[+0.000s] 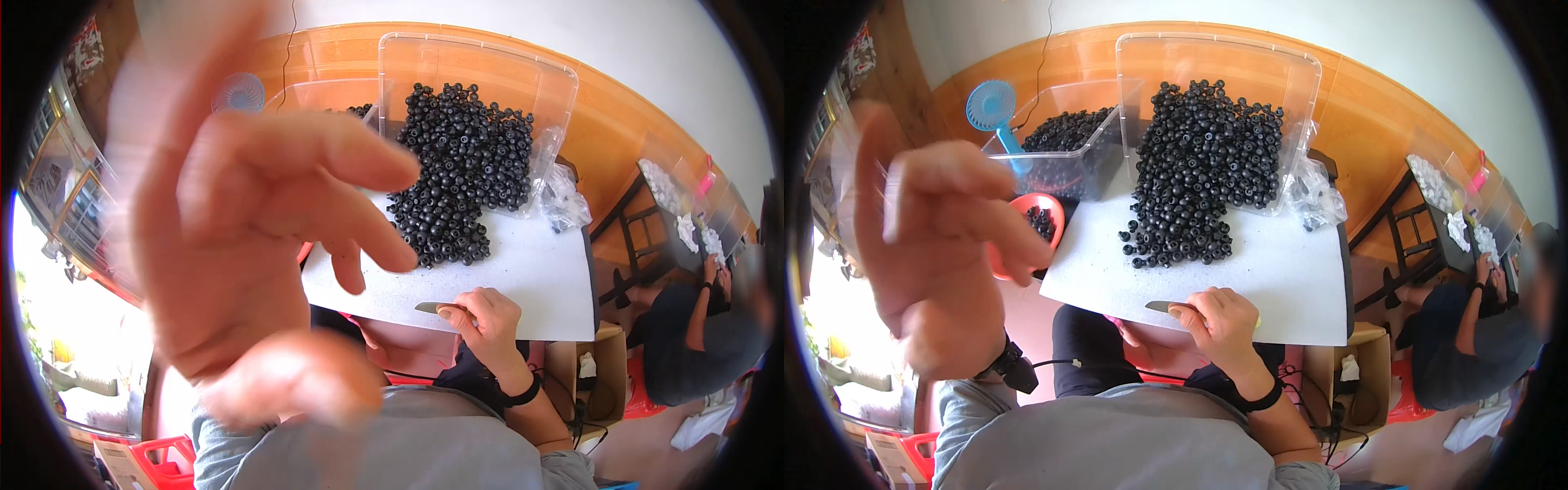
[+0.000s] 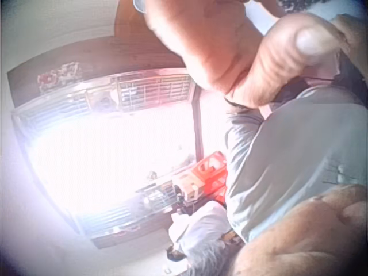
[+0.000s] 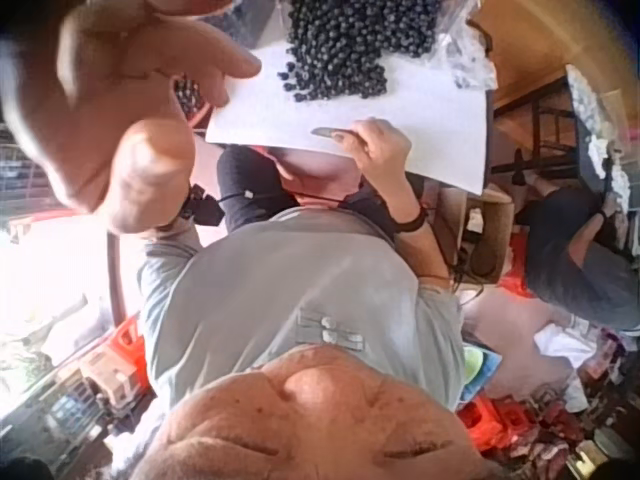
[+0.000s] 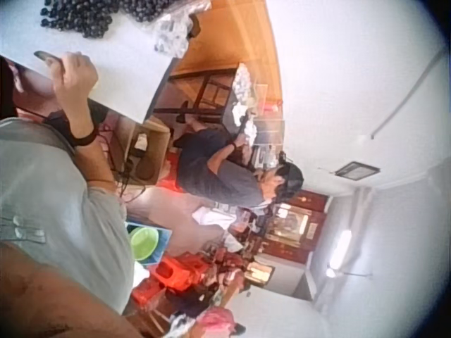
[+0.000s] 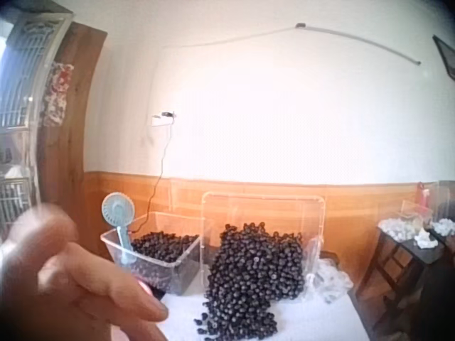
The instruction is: Trim and sort small black components into a container.
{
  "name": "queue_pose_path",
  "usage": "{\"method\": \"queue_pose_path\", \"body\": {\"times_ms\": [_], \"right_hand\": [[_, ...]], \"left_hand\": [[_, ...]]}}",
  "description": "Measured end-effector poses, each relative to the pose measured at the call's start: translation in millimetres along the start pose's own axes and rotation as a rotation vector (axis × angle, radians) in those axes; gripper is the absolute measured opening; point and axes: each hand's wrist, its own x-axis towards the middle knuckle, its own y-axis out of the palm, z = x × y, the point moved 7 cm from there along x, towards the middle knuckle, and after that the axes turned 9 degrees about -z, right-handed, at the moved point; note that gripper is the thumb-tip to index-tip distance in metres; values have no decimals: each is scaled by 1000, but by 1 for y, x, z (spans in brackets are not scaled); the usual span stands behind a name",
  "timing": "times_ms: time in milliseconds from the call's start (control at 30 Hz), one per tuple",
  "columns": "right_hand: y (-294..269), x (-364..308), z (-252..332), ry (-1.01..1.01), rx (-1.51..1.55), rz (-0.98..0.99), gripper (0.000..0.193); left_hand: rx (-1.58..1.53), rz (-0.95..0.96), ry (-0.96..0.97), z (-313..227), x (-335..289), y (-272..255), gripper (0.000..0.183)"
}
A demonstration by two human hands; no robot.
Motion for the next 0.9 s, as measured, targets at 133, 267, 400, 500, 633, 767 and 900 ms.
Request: {"method": "queue_pose_path", "body": {"times_ms": [133, 267, 400, 500, 633, 767, 900], "right_hand": [[0, 2, 12, -40, -1, 33, 27], [-1, 3, 18, -69, 25, -16, 24], [-2, 3, 14, -81, 21, -25, 23], [0, 2, 15, -80, 3, -10, 24], [1, 2, 17, -71, -21, 6, 26], [2, 0, 17, -80, -8, 2, 26], [1, 1, 15, -87, -7, 2, 25]], "left_hand": [[168, 426, 13, 51, -36, 15, 53], [431, 439, -110, 147, -103, 1, 26], [491, 387, -164, 176, -126, -1, 19], [499, 376, 28, 168, -119, 17, 19], [653, 431, 82, 176, -122, 39, 20], [786, 430, 48, 192, -126, 42, 19], [718, 423, 78, 192, -124, 30, 17]]}}
